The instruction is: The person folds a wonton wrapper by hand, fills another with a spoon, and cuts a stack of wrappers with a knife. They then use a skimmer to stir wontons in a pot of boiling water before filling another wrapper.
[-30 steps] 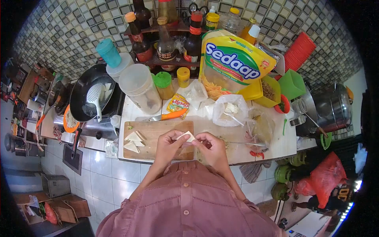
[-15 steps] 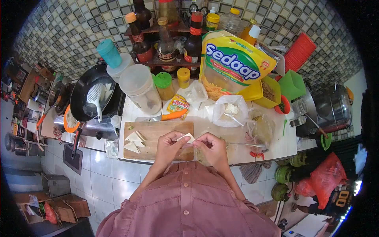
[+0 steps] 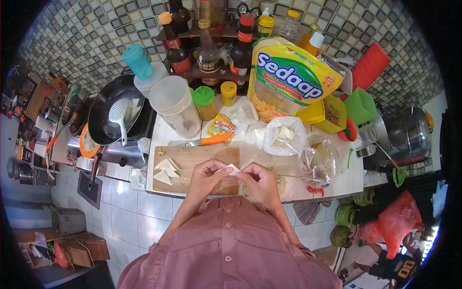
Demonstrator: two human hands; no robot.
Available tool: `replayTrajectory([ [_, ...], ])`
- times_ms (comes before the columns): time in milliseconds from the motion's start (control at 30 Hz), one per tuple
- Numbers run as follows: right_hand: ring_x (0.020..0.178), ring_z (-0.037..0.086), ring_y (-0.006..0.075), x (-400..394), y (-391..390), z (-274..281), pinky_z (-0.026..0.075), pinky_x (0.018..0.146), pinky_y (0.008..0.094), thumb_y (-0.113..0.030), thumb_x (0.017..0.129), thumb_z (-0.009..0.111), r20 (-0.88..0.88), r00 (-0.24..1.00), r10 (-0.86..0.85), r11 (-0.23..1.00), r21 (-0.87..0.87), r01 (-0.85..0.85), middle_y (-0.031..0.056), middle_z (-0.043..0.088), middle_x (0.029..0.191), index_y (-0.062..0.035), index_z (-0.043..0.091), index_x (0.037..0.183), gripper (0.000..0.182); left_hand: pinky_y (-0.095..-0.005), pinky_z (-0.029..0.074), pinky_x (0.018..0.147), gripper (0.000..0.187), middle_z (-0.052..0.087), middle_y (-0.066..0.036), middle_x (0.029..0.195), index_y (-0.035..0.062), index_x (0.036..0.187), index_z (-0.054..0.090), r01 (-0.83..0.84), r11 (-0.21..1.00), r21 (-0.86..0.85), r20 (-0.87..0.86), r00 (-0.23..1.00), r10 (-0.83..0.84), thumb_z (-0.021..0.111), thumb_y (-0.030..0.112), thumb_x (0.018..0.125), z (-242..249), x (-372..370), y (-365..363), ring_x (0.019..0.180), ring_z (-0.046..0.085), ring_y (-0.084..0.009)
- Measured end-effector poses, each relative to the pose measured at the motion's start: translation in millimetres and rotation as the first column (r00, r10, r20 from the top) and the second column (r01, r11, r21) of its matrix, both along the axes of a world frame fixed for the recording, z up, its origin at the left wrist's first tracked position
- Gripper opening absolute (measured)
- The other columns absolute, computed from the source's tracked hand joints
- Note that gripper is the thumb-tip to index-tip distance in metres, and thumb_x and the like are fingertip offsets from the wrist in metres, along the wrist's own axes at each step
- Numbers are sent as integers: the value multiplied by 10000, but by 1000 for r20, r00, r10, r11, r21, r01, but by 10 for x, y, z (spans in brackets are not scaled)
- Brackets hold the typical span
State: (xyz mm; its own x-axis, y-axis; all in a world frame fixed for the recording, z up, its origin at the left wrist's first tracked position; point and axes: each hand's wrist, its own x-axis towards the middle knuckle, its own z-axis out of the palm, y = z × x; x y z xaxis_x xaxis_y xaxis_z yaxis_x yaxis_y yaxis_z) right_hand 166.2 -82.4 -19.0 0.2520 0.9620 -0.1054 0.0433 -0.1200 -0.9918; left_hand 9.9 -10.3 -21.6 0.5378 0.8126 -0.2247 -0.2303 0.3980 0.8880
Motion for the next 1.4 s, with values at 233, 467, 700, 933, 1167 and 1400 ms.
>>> replayTrajectory([
  [233,572,467,30,-81,50,4,404,538,196,-134,801,665,15,993,116,993,-19,-116,1,615,699,-12,609,873,153,-189,451,632,91,627,-25,819,-9,880,621,-4,987,163,-205,978,38,639,56,819,120,-375,45,723,561,-54],
  [467,613,483,45,-48,128,14,416,559,206,-159,799,670,87,988,130,992,-20,-128,30,620,786,-33,561,1042,295,-237,433,612,132,648,-53,752,25,836,660,11,776,630,-651,554,520,691,114,743,160,-1293,407,667,589,-104],
  [700,615,510,89,-19,127,0,435,575,234,-199,800,666,174,973,150,989,-26,-148,58,624,801,-30,559,1043,315,-281,462,594,153,632,-83,714,5,814,617,157,728,667,-655,590,472,702,50,695,-89,-1338,687,630,590,-160],
  [933,617,527,100,-4,94,-106,439,566,246,-188,805,654,188,977,101,995,-23,-98,64,627,798,-24,561,1029,293,-327,447,716,122,647,-91,788,29,814,663,198,589,783,-588,544,599,682,97,714,-61,-1334,613,769,570,-240],
  [1167,686,564,203,-140,161,-90,466,617,301,-146,778,642,459,874,159,974,72,-215,83,622,855,-42,577,1028,279,-350,414,807,175,663,-85,913,38,894,677,267,592,761,-621,562,546,655,137,751,48,-1310,442,877,543,-256],
  [1400,917,528,280,-427,403,-299,433,815,365,-71,724,624,674,711,200,823,278,-495,89,597,945,-32,588,1023,304,-341,428,815,170,657,-90,958,40,950,657,41,547,836,-485,520,703,611,80,791,50,-1550,176,902,559,-258],
])
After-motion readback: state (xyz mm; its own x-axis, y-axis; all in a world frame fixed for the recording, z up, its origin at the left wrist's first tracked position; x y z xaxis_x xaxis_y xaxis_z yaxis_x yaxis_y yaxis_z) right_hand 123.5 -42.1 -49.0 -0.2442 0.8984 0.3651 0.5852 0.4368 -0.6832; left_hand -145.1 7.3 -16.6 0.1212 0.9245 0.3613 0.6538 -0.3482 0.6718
